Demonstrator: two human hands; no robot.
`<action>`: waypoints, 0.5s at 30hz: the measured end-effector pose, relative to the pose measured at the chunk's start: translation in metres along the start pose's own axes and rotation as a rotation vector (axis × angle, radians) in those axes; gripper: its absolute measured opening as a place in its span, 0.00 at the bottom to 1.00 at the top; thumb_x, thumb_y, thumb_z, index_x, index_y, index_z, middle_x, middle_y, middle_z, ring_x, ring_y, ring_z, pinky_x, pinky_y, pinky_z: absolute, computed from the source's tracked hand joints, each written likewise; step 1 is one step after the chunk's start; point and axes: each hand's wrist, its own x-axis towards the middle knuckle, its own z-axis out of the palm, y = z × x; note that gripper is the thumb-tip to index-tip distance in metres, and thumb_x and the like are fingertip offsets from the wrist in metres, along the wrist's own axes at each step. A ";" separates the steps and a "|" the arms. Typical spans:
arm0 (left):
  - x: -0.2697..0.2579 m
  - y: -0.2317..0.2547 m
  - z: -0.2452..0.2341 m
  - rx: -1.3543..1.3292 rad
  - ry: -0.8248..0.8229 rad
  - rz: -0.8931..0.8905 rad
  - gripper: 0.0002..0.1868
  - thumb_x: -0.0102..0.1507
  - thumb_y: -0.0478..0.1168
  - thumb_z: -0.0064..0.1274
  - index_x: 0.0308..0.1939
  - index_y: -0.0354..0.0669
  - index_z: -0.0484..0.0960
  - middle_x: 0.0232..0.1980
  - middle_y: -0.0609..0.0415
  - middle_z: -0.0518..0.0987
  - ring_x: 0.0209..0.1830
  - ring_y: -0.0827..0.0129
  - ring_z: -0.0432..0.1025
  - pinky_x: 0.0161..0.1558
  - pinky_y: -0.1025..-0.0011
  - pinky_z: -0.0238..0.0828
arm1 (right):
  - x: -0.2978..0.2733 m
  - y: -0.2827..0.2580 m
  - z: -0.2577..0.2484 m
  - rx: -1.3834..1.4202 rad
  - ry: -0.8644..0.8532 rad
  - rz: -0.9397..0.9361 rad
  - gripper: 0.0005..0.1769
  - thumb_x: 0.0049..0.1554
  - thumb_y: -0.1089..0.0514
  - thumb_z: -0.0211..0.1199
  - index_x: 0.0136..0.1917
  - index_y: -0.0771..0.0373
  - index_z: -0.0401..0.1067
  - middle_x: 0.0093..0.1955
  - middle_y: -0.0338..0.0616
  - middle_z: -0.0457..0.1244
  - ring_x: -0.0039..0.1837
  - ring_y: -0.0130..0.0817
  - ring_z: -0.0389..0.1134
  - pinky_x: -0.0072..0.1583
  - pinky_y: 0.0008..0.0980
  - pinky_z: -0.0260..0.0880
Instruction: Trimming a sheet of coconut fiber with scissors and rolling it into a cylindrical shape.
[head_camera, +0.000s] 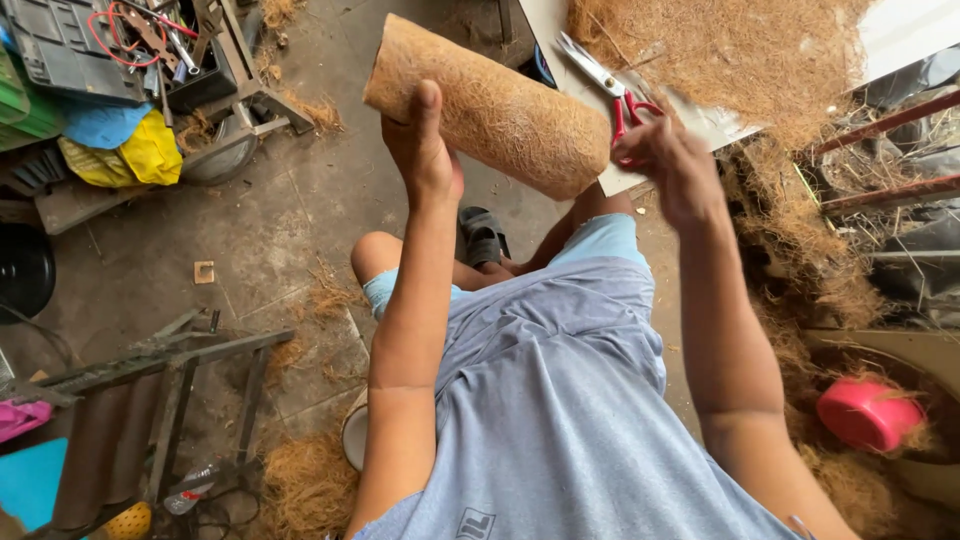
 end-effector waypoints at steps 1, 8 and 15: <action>-0.002 -0.005 0.000 -0.002 -0.009 -0.001 0.37 0.49 0.56 0.75 0.52 0.38 0.77 0.48 0.52 0.80 0.51 0.63 0.73 0.52 0.59 0.73 | -0.002 0.006 0.011 0.001 0.007 -0.007 0.23 0.61 0.34 0.54 0.47 0.55 0.72 0.51 0.37 0.66 0.52 0.28 0.67 0.59 0.31 0.68; -0.037 -0.036 -0.004 -0.148 -0.050 0.007 0.37 0.67 0.54 0.59 0.73 0.48 0.58 0.68 0.51 0.67 0.66 0.62 0.64 0.67 0.50 0.62 | 0.016 0.083 0.041 0.431 0.294 -0.388 0.11 0.60 0.66 0.61 0.54 0.75 0.68 0.44 0.58 0.66 0.48 0.46 0.74 0.52 0.46 0.77; -0.076 -0.086 -0.007 -0.190 0.030 -0.158 0.44 0.63 0.56 0.58 0.77 0.71 0.48 0.75 0.54 0.58 0.71 0.57 0.59 0.70 0.44 0.54 | 0.024 0.101 0.048 0.299 0.233 -0.451 0.05 0.59 0.69 0.64 0.43 0.71 0.68 0.32 0.48 0.59 0.35 0.28 0.63 0.36 0.31 0.67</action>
